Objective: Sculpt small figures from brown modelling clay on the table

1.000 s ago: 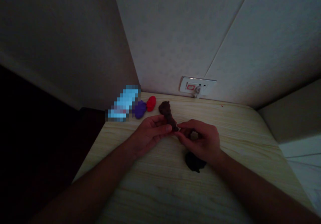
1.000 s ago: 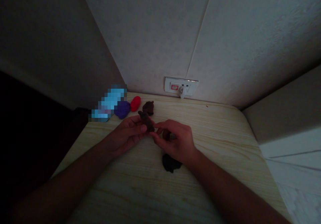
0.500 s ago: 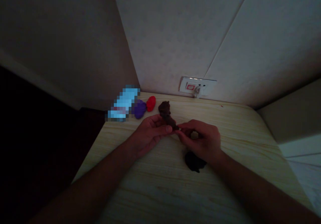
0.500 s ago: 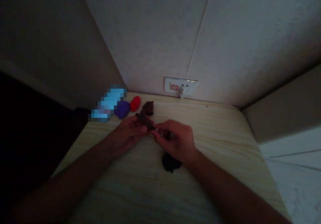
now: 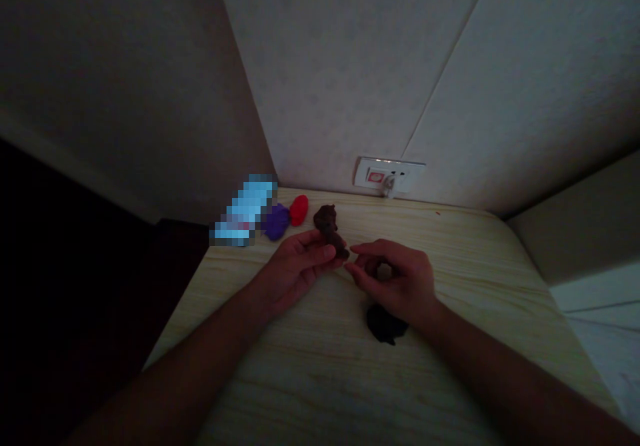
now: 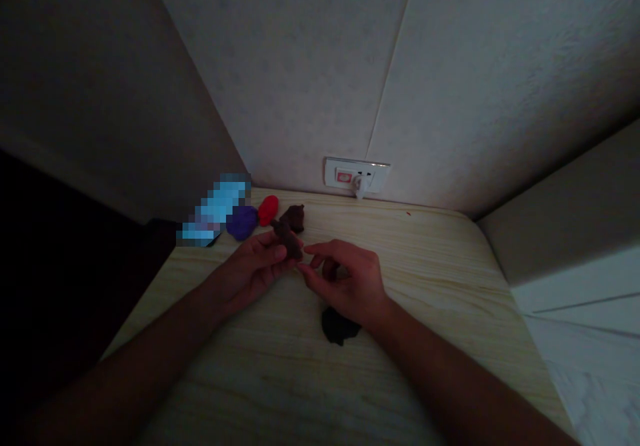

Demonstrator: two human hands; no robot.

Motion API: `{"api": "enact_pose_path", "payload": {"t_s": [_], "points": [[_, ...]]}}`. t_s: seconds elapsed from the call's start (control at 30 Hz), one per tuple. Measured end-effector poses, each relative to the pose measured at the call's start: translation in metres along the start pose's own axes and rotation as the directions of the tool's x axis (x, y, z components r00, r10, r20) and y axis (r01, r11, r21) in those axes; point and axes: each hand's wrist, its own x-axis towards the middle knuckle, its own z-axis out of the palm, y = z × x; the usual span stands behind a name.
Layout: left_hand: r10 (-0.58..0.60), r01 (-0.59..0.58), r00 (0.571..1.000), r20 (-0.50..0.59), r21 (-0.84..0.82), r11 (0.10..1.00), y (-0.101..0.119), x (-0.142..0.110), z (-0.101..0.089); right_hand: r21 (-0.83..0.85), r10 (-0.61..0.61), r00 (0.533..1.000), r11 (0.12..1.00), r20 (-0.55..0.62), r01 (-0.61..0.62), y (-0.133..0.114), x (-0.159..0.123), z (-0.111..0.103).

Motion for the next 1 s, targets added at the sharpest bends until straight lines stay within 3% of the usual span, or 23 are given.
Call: {"api": "enact_pose_path", "payload": {"t_s": [0.3,0.8,1.0], "points": [[0.012,-0.013,0.998,0.069,0.013,1.000,-0.0044,-0.0007,-0.0026,-0.029,-0.031,0.999,0.999,-0.018,0.030,-0.0029,0.0026,-0.0022],[0.078,-0.079,0.993,0.089,0.016,0.997,-0.0070,0.0001,-0.0056,-0.083,-0.024,0.999,0.996,-0.044,0.020,-0.0013,0.0010,-0.0014],[0.019,-0.015,0.991,0.135,-0.028,0.999,-0.0043,-0.0024,-0.0056,-0.077,-0.022,0.999,0.997,-0.044,0.018,-0.0017,0.0003,-0.0011]]}}
